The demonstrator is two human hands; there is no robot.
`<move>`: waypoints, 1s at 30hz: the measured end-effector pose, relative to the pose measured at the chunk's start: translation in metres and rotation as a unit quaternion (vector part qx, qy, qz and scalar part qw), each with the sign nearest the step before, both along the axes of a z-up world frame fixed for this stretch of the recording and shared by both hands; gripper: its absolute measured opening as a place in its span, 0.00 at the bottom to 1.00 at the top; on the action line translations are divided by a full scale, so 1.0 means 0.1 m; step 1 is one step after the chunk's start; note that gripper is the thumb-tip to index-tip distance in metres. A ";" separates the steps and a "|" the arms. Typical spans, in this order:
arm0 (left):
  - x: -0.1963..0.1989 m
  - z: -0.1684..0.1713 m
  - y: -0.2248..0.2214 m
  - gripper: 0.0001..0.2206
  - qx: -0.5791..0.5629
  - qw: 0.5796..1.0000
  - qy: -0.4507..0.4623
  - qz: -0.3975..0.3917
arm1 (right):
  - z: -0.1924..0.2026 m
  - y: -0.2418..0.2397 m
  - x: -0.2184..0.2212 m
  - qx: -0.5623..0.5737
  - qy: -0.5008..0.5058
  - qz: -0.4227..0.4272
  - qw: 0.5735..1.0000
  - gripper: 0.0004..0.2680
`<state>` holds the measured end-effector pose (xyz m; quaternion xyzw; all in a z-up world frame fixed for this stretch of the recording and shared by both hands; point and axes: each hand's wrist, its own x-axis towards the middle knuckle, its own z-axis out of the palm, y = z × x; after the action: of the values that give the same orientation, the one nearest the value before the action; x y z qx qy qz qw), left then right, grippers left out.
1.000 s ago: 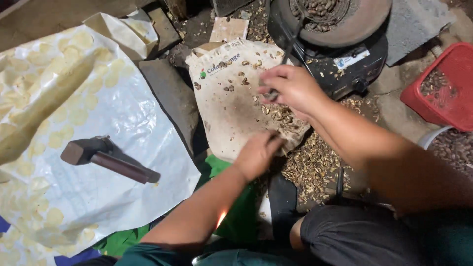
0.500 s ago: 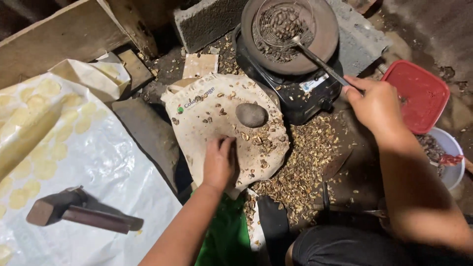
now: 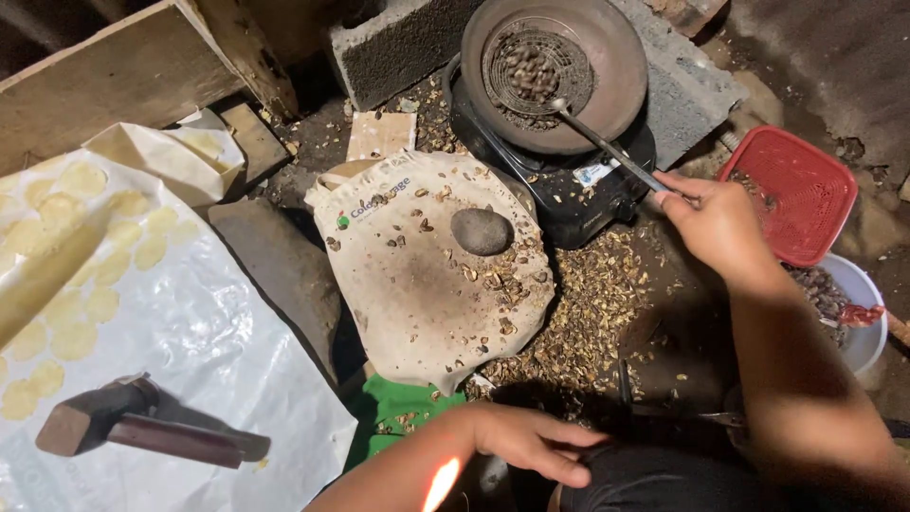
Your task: Processing food items by flattening slices with a mallet and hulling seeds on a stone surface
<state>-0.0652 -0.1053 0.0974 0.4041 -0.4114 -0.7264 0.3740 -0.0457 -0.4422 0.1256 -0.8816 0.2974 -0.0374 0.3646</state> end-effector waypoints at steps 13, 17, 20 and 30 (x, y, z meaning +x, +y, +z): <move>0.95 -0.14 0.55 0.18 0.136 0.950 -0.181 0.214 | -0.46 -0.30 1.97 -0.194 0.088 0.175 0.961 0.05; 0.96 -0.16 0.66 0.17 0.154 0.942 -0.156 0.252 | -0.56 0.09 2.63 -0.136 0.078 0.084 0.984 0.15; 0.99 -0.13 0.78 0.18 0.177 0.934 -0.173 0.259 | -1.13 -0.03 3.01 -0.246 0.093 0.048 0.964 0.25; 1.16 -0.19 1.05 0.16 0.205 0.912 -0.118 0.336 | -1.29 0.03 3.04 -0.275 0.056 0.132 0.951 0.12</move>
<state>0.0504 -0.0001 0.0783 0.6691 -0.1346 -0.5731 0.4536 0.2586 -0.4387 -0.0030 -0.9797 0.1769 -0.0197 0.0922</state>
